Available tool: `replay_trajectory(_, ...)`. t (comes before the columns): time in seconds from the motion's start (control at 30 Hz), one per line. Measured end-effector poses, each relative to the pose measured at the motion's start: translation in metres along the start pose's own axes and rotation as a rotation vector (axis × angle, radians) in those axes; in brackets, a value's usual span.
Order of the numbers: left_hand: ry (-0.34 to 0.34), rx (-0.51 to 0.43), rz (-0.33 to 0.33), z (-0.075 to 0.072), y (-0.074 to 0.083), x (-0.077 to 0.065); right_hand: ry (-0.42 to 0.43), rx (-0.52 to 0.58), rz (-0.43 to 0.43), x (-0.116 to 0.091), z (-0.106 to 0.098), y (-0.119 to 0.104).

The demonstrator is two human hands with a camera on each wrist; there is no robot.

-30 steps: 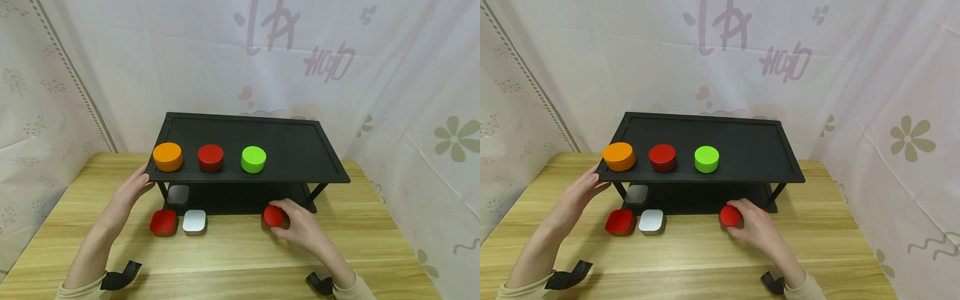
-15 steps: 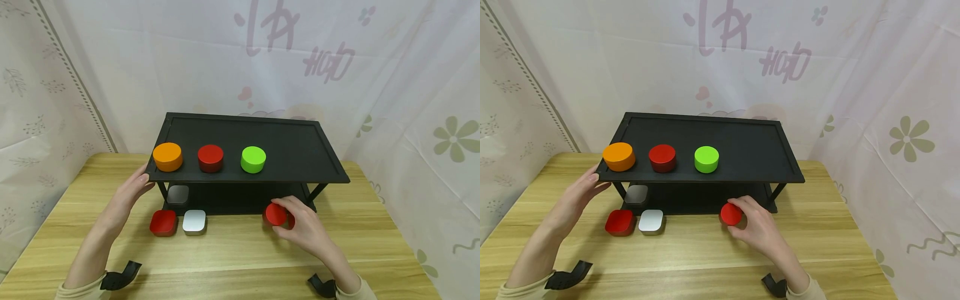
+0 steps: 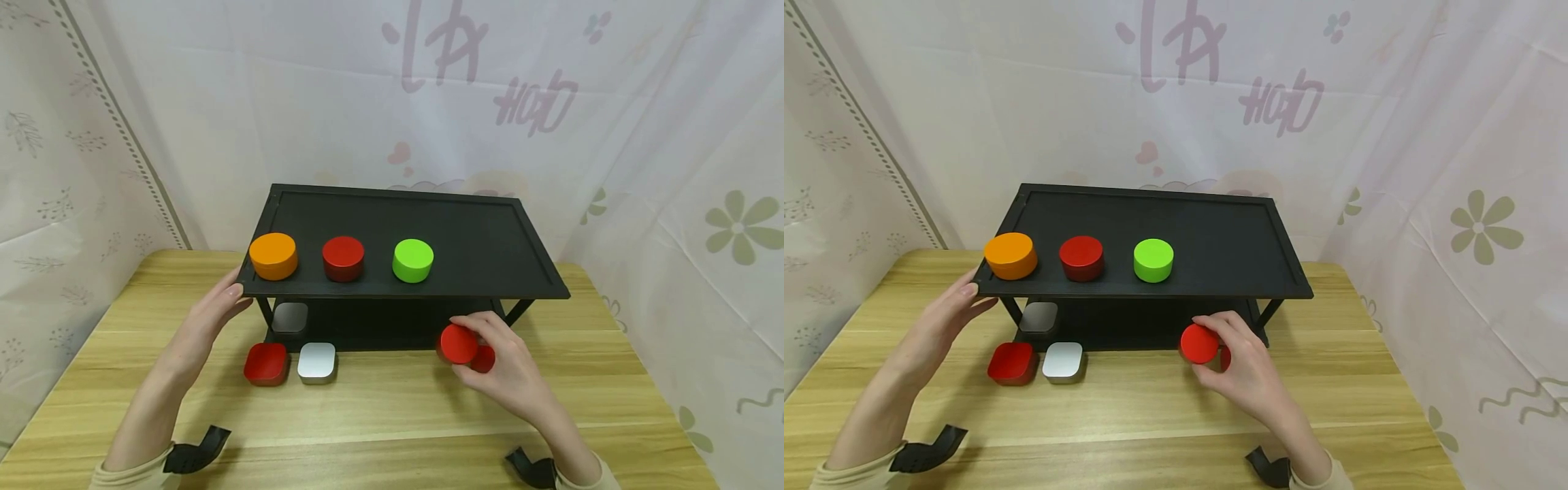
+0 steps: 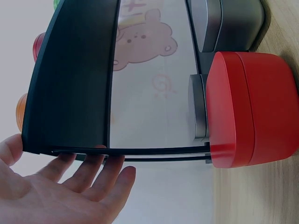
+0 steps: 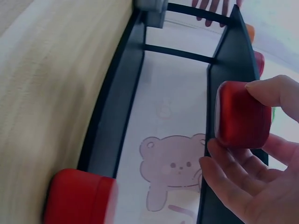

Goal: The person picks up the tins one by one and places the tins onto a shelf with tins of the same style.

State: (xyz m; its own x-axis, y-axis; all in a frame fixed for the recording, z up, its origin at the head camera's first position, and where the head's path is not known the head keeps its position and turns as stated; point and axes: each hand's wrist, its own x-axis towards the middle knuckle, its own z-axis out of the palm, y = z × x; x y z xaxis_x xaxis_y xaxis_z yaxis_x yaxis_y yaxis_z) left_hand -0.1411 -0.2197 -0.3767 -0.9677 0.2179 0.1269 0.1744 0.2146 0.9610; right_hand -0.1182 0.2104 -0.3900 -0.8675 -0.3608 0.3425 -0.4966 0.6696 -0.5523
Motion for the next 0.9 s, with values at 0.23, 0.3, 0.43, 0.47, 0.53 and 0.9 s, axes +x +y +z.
replay_trajectory(0.23,0.003,0.004,-0.001,0.0,0.001,0.0,0.065,-0.004,-0.017,0.002,-0.011,-0.008)
replay_trajectory(0.3,0.002,0.005,0.0,0.0,0.001,0.0,0.083,-0.004,-0.027,0.003,-0.014,-0.01)
replay_trajectory(0.43,-0.001,0.003,0.003,0.0,0.0,0.0,0.11,0.015,-0.039,0.004,-0.019,-0.011)
replay_trajectory(0.47,-0.001,0.002,0.005,0.0,0.0,0.0,0.111,0.024,-0.031,0.004,-0.021,-0.011)
replay_trajectory(0.53,-0.002,0.0,0.007,0.0,0.0,0.0,0.112,0.029,-0.016,0.005,-0.025,-0.014)
replay_trajectory(0.9,0.0,0.005,0.001,0.0,0.0,0.0,0.179,0.083,0.05,0.016,-0.049,-0.053)
